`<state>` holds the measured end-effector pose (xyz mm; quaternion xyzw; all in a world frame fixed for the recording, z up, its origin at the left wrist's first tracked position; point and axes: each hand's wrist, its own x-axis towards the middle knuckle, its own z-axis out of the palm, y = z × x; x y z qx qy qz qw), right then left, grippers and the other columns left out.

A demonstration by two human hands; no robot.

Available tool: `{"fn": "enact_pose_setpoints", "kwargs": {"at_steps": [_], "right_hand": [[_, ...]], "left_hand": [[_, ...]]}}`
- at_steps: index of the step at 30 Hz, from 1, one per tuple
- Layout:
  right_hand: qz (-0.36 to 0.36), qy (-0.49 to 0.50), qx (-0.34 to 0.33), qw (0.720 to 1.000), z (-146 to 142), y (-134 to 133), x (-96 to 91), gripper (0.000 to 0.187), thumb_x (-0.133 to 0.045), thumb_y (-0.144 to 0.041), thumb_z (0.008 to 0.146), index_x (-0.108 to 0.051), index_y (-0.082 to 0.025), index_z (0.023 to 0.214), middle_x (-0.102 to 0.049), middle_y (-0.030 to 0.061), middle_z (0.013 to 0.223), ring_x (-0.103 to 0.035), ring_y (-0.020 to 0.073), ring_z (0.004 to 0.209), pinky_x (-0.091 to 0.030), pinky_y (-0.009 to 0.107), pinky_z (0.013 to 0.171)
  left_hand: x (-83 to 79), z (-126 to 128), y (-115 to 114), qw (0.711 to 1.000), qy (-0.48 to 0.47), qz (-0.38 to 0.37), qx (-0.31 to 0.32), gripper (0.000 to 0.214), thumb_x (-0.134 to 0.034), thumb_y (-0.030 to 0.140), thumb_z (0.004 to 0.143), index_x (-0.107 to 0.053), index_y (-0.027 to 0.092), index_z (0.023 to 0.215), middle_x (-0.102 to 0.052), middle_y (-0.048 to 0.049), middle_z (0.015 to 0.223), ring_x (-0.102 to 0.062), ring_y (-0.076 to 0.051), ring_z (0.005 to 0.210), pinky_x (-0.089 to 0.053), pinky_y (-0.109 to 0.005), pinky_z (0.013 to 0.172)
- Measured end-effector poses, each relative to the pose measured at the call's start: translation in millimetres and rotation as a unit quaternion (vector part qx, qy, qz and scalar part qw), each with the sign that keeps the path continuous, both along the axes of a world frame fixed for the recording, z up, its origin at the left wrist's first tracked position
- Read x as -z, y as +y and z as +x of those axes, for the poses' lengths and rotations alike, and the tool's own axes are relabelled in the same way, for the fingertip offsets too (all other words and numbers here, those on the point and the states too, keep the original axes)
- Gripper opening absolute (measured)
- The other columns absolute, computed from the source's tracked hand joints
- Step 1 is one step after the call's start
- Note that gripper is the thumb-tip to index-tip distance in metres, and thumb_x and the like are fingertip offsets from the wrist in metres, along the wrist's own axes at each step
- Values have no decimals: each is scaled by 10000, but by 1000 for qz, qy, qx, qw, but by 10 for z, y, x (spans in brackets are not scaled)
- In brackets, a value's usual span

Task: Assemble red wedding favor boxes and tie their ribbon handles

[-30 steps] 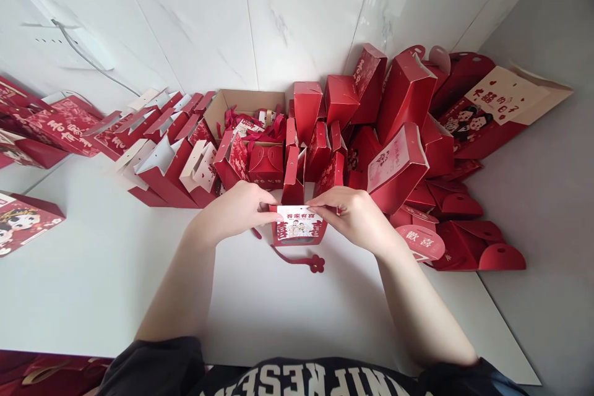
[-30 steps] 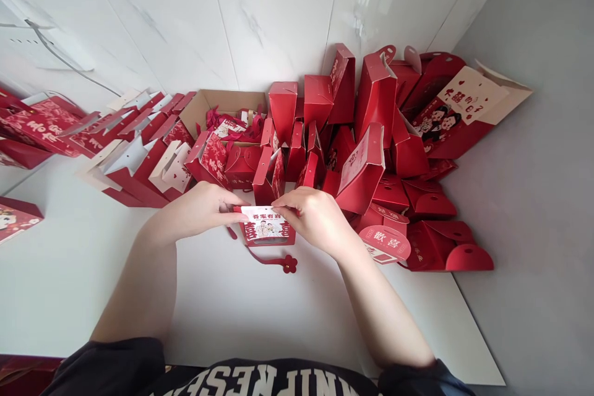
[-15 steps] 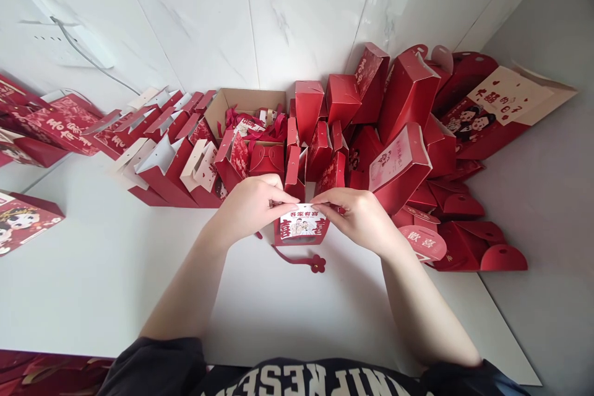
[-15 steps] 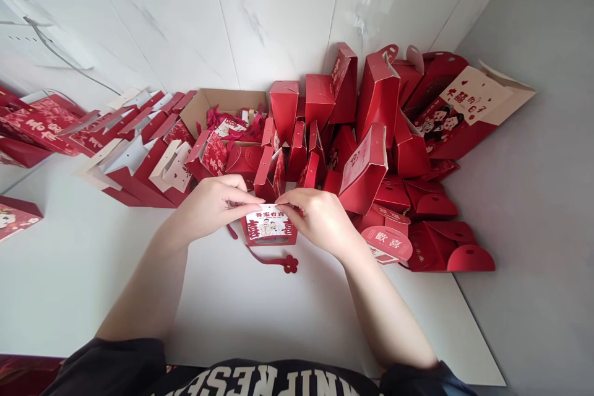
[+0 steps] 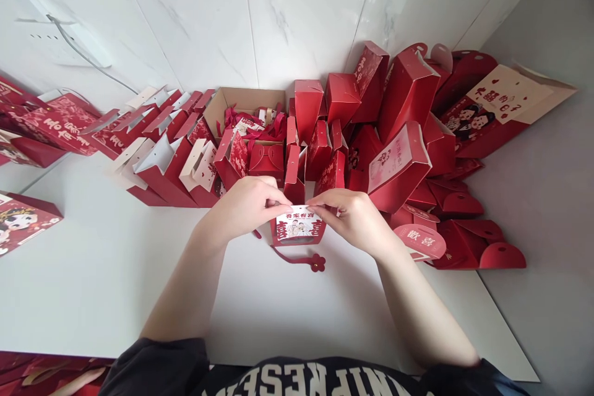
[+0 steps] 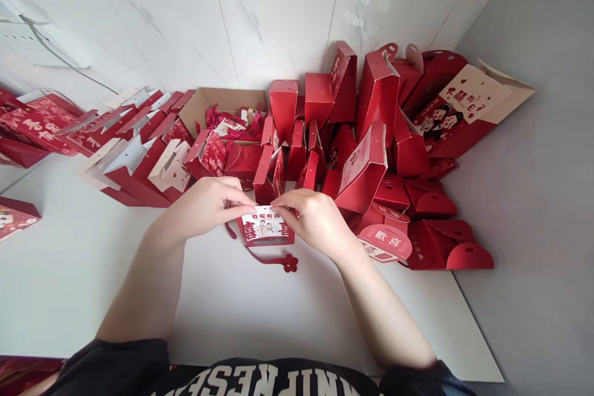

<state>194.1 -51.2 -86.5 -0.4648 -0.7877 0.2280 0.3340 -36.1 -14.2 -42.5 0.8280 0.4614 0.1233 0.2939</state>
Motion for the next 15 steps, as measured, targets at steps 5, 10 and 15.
{"fn": "enact_pose_setpoints", "kwargs": {"at_steps": [5,10,15], "right_hand": [[7,-4,-11,1000,-15,-7,10,163,-571,-229,953,-725,-230,1006,-748,12,1008,-681,175,901,-547,307,783],[4,-17,-11,1000,-1,-4,2,171,-552,-232,960,-716,-230,1012,-743,6,1008,-677,167,890,-538,289,757],[-3,-30,-9,999,24,-16,-24,171,-548,-222,958,-708,-236,1017,-741,-1,1021,-676,171,916,-535,295,783]], "left_hand": [[-1,-35,11,1000,-11,-11,11,222,-603,389,878,-799,288,890,-619,-16,836,-575,-108,661,-438,-232,560],[16,-29,-26,1000,-17,2,1,206,-606,369,882,-795,299,922,-606,-7,839,-566,-91,643,-442,-230,565],[11,2,-51,1000,-4,5,1,216,-597,377,889,-790,305,955,-604,-2,857,-559,-85,638,-439,-224,550]]}}
